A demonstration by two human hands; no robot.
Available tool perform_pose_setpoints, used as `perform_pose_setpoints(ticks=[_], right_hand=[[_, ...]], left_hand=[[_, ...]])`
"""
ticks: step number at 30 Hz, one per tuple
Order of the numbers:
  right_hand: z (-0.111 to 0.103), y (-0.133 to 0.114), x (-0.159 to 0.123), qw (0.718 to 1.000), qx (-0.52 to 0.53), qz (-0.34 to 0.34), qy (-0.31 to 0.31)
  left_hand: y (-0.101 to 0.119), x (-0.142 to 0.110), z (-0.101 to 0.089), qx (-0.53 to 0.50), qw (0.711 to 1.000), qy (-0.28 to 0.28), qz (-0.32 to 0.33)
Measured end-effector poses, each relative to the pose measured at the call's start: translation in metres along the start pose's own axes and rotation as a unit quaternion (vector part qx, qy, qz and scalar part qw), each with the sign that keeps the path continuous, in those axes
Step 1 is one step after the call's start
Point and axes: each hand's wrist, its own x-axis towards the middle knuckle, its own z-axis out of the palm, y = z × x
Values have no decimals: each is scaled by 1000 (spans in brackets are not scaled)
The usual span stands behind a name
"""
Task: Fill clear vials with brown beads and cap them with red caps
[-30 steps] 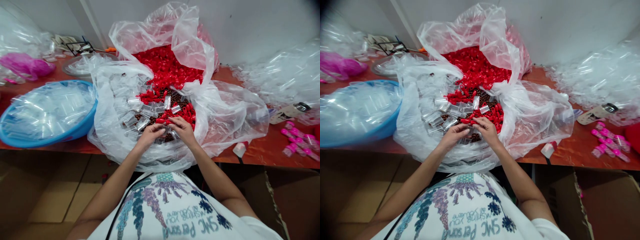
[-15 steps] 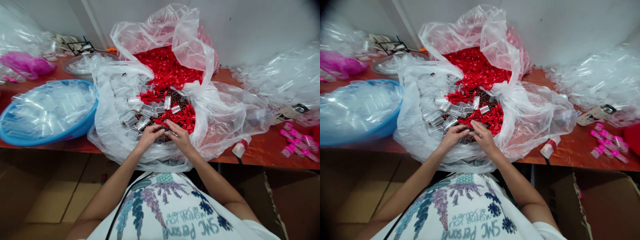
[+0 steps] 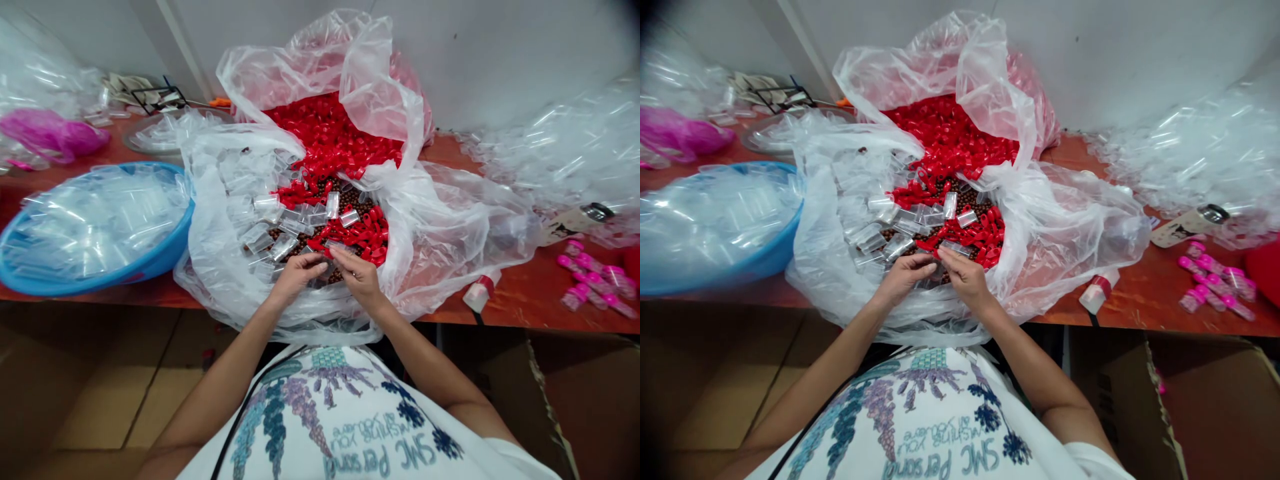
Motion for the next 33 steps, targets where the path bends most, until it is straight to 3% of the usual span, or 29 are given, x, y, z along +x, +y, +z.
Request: perform_pose_setpoints(ticks=[8, 14, 18, 22, 28, 30, 33], right_hand=[[-8, 7, 0, 998, 0, -6, -62], [-8, 7, 4, 986, 131, 99, 5], [-5, 4, 2, 993, 103, 50, 25], [-3, 3, -2, 999, 34, 6, 9], [8, 8, -5, 988, -114, -64, -81], [10, 9, -4, 987, -119, -76, -77], [10, 9, -2, 996, -63, -41, -57]], left_hand=[[-1, -2, -3, 89, 995, -14, 44], [2, -1, -3, 149, 986, -24, 76], [1, 2, -4, 162, 983, -24, 87], [0, 2, -3, 125, 990, -28, 60], [-4, -1, 3, -19, 997, 67, 14], [-4, -2, 4, -57, 995, 78, -2], [-1, -3, 5, -69, 995, 76, -15]])
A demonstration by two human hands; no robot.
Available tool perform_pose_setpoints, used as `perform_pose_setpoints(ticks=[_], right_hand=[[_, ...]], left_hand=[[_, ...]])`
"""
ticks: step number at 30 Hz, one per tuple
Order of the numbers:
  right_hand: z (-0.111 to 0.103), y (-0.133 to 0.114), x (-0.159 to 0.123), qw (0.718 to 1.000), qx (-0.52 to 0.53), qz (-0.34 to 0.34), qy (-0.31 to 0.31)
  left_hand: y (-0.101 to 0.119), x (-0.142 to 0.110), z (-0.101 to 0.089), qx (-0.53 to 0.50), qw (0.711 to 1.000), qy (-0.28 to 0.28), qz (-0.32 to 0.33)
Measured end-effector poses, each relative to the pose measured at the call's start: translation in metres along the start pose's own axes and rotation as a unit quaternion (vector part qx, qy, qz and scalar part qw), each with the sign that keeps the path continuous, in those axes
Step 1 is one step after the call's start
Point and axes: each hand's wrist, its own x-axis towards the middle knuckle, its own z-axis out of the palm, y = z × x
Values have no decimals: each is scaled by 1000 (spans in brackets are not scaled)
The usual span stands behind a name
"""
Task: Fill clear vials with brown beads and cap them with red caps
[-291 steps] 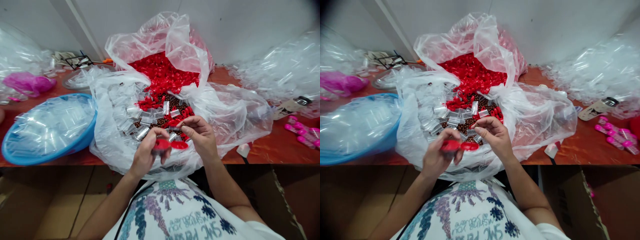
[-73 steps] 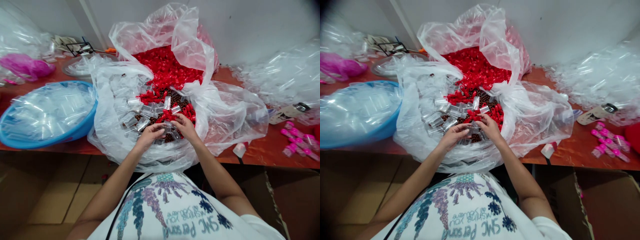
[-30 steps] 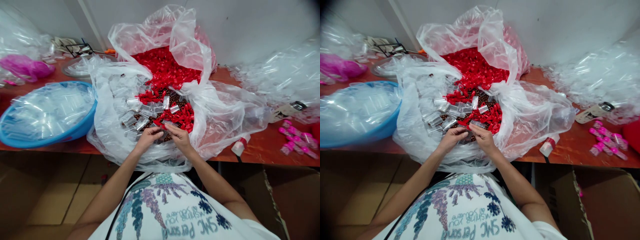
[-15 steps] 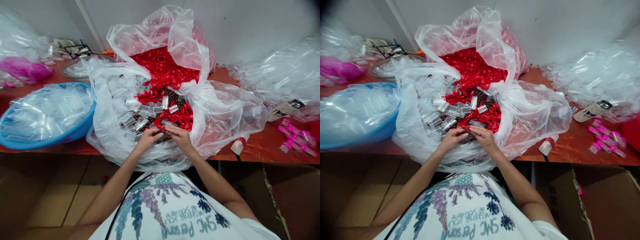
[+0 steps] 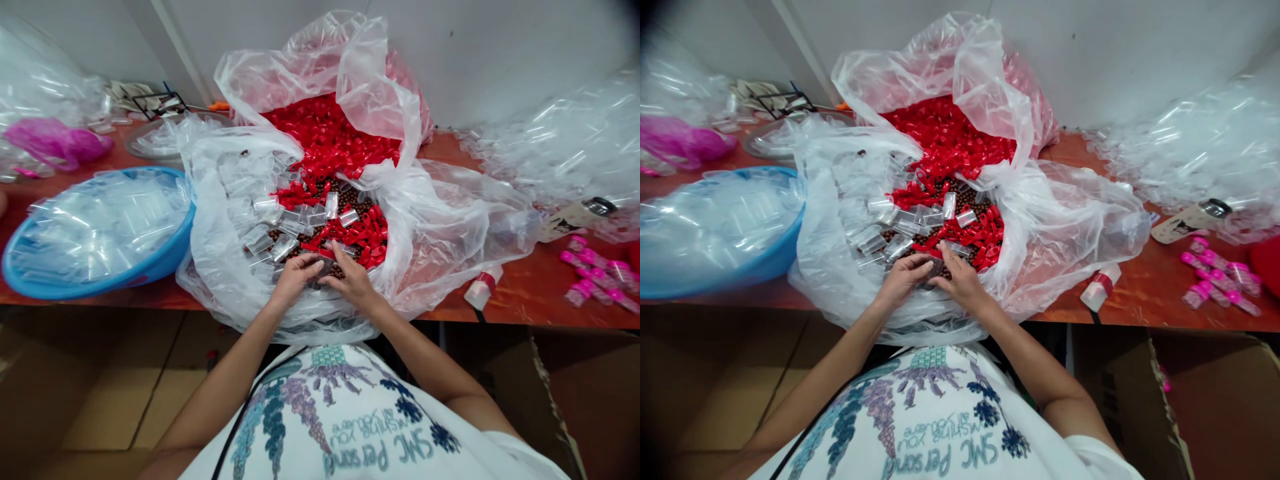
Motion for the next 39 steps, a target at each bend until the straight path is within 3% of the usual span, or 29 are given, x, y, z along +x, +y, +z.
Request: perform_pose_setpoints(ticks=[4, 7, 11, 15, 19, 26, 32, 36, 39], right_hand=[[-3, 0, 2, 991, 117, 58, 40], [-3, 3, 1, 993, 81, 21, 77], [-1, 6, -5, 998, 14, -23, 60], [3, 7, -7, 996, 31, 2, 87], [5, 7, -4, 989, 64, 38, 126], [-1, 6, 2, 997, -58, -27, 31], [-9, -2, -4, 992, -82, -93, 0], [-9, -10, -10, 992, -96, -73, -34], [-5, -13, -12, 994, -100, -33, -7]], left_hand=[[2, -1, 2, -5, 1000, -20, -6], [0, 0, 5, -3, 1000, -22, -11], [-3, 1, 4, 7, 999, -32, -8], [-4, 1, 0, 49, 998, -47, 14], [-4, 1, 1, 40, 998, -46, -8], [2, 3, 12, -42, 999, 14, 8], [16, 3, 11, -182, 974, -39, -129], [18, 2, 15, -184, 961, -91, -184], [15, 2, 22, -159, 969, -55, -181]])
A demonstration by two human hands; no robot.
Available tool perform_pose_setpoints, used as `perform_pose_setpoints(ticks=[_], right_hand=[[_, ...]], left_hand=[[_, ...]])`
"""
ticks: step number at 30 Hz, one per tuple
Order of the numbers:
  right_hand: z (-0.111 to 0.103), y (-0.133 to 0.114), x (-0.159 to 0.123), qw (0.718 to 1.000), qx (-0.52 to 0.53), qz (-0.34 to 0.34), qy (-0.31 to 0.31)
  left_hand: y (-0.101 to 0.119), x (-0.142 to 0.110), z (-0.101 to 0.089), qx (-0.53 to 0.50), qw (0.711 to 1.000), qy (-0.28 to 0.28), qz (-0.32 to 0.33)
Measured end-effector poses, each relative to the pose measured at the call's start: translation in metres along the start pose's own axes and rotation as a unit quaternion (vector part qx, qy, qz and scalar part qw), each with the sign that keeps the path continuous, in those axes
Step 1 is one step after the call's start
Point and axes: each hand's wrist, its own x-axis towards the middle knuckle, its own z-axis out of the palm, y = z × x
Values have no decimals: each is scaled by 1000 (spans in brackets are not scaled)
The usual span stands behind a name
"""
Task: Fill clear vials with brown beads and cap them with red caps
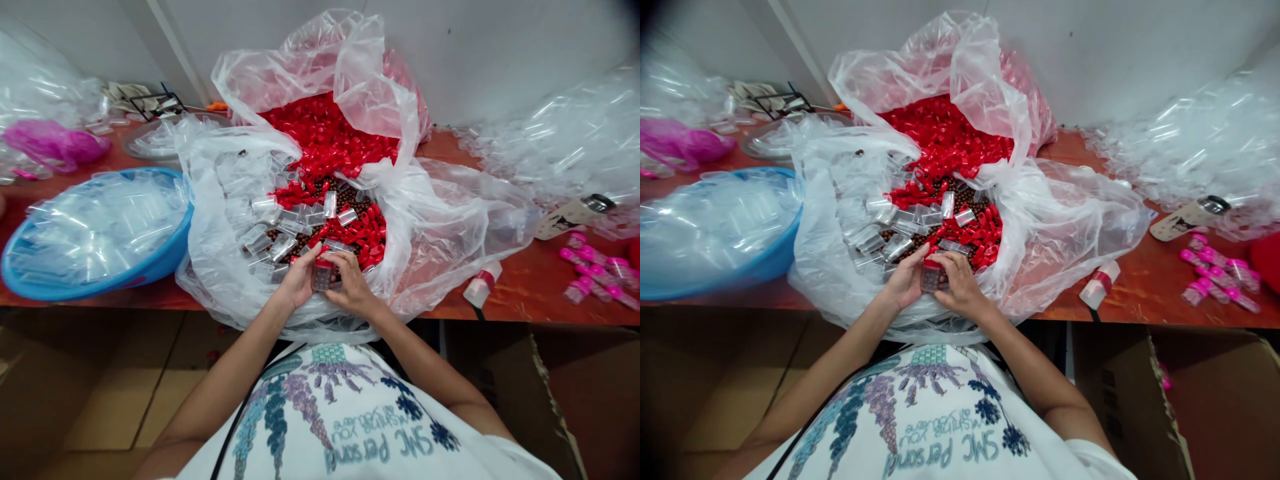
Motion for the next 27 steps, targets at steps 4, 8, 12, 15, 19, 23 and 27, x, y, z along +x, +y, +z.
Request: perform_pose_setpoints(ticks=[4, 8, 12, 15, 19, 23, 27], right_hand=[[2, -3, 4, 1000, -7, 18, 21], [-2, -6, 9, 999, -3, 22, -43], [-5, -5, 11, 999, 1, 8, -45], [-9, 0, 12, 1000, 3, 4, -23], [-12, 3, 11, 999, -30, -15, -20], [-10, 0, 9, 998, -54, -23, -22], [-8, -5, 8, 998, -58, -2, 2]], left_hand=[[-9, 4, 5, 10, 998, 57, 10], [-16, 7, 5, 42, 995, 76, 55], [-14, 3, 3, 80, 989, 52, 114], [-7, -5, 3, 56, 993, 5, 105], [-4, -10, 5, 31, 995, -26, 89], [-6, -7, 3, 16, 997, -15, 74], [-6, -5, 2, -10, 999, 11, 39]])
